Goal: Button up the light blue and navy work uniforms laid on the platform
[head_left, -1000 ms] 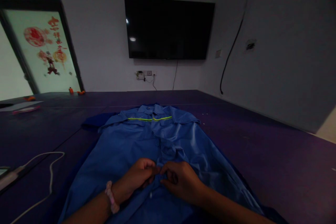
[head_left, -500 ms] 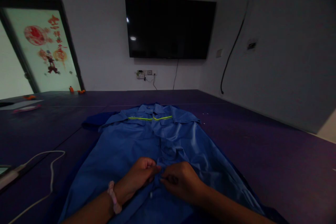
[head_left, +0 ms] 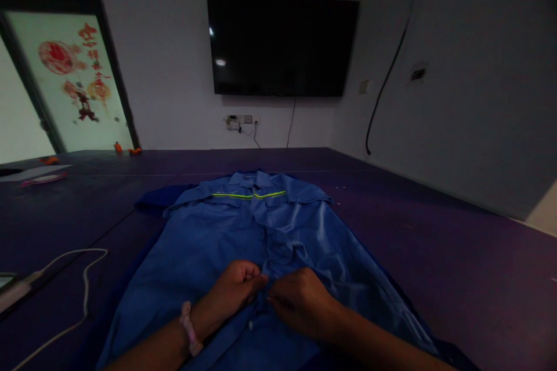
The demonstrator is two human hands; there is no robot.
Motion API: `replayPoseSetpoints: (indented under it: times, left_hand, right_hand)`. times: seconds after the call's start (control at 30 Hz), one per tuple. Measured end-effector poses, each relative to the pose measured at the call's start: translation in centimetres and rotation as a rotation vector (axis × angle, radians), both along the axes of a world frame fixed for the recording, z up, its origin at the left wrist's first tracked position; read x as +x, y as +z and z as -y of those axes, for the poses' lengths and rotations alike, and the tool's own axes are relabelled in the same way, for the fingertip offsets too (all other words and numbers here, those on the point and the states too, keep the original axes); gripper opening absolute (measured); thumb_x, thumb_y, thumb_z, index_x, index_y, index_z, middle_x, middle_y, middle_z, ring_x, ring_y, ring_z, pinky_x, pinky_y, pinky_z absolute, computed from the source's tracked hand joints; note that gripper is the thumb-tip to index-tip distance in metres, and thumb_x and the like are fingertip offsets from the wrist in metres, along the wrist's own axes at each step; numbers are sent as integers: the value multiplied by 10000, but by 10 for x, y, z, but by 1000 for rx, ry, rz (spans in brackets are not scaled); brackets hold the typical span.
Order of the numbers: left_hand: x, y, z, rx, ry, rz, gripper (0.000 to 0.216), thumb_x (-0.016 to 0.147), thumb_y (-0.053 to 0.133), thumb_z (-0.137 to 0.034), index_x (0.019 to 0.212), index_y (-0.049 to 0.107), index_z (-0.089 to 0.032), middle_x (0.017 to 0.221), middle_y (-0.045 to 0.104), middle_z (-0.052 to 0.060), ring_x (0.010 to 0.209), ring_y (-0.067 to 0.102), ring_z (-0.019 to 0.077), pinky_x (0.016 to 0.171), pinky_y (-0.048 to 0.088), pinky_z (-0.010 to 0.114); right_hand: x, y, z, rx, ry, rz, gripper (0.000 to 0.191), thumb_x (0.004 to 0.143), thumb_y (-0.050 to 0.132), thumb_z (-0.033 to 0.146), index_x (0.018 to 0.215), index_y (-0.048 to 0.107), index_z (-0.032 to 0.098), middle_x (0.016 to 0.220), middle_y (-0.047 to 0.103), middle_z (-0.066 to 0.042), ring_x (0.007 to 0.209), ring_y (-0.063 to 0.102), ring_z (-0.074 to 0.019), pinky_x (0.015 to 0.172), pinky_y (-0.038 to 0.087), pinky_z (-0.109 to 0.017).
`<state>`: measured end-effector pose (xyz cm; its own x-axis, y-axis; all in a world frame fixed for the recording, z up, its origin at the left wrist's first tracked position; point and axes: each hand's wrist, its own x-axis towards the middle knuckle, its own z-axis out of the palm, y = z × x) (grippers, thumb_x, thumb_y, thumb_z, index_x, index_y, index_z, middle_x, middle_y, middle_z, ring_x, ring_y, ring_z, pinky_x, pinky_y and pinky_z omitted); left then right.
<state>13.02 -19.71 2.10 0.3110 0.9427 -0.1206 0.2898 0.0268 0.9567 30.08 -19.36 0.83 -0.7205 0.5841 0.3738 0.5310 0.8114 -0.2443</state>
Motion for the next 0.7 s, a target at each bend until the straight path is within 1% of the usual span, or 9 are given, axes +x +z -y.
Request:
replayPoseSetpoints:
  times: [0.07, 0.2, 0.3, 0.43, 0.57, 0.7]
  left_hand:
    - [0, 0, -1, 7, 3, -6, 510, 589, 553, -655, 535, 392, -175, 408, 315, -93, 404, 225, 43, 428, 131, 212]
    - [-2, 2, -2, -5, 4, 13, 499, 614, 539, -648, 547, 405, -173, 408, 320, -93, 402, 231, 45, 431, 144, 212]
    - [-2, 4, 0, -19, -1, 15, 486, 628, 535, -639, 569, 426, -169, 411, 344, -91, 395, 246, 45, 427, 155, 208]
    - [-3, 3, 1, -41, 19, -9, 489, 620, 535, -646, 589, 445, -166, 410, 371, -87, 371, 262, 42, 404, 157, 202]
    - [-3, 3, 1, -65, 28, -11, 501, 616, 525, -658, 591, 457, -163, 424, 383, -79, 362, 267, 43, 383, 149, 207]
    - [-3, 7, 2, -73, 36, 29, 495, 632, 519, -648, 590, 468, -157, 442, 380, -76, 383, 272, 43, 400, 151, 209]
  right_hand:
    - [-1, 2, 1, -53, -40, -31, 179, 763, 477, 187, 623, 587, 171, 580, 612, -8, 499, 521, -95, 474, 274, -215]
    - [-3, 3, -1, -283, -222, -164, 141, 736, 547, 263, 649, 622, 182, 558, 610, 11, 473, 509, -88, 449, 288, -191]
    - [-4, 2, -4, -406, -299, -228, 111, 695, 594, 276, 659, 639, 181, 535, 600, 18, 464, 495, -88, 439, 297, -185]
    - [-4, 3, -6, -444, -327, -262, 119, 656, 632, 277, 618, 619, 165, 531, 593, 14, 472, 490, -89, 445, 311, -186]
    - [-3, 6, -5, -428, -318, -284, 121, 646, 650, 281, 632, 607, 169, 519, 571, 24, 468, 483, -86, 445, 310, -183]
    - [-3, 8, -5, -412, -323, -286, 119, 651, 655, 284, 659, 601, 178, 513, 560, 31, 474, 484, -91, 456, 320, -185]
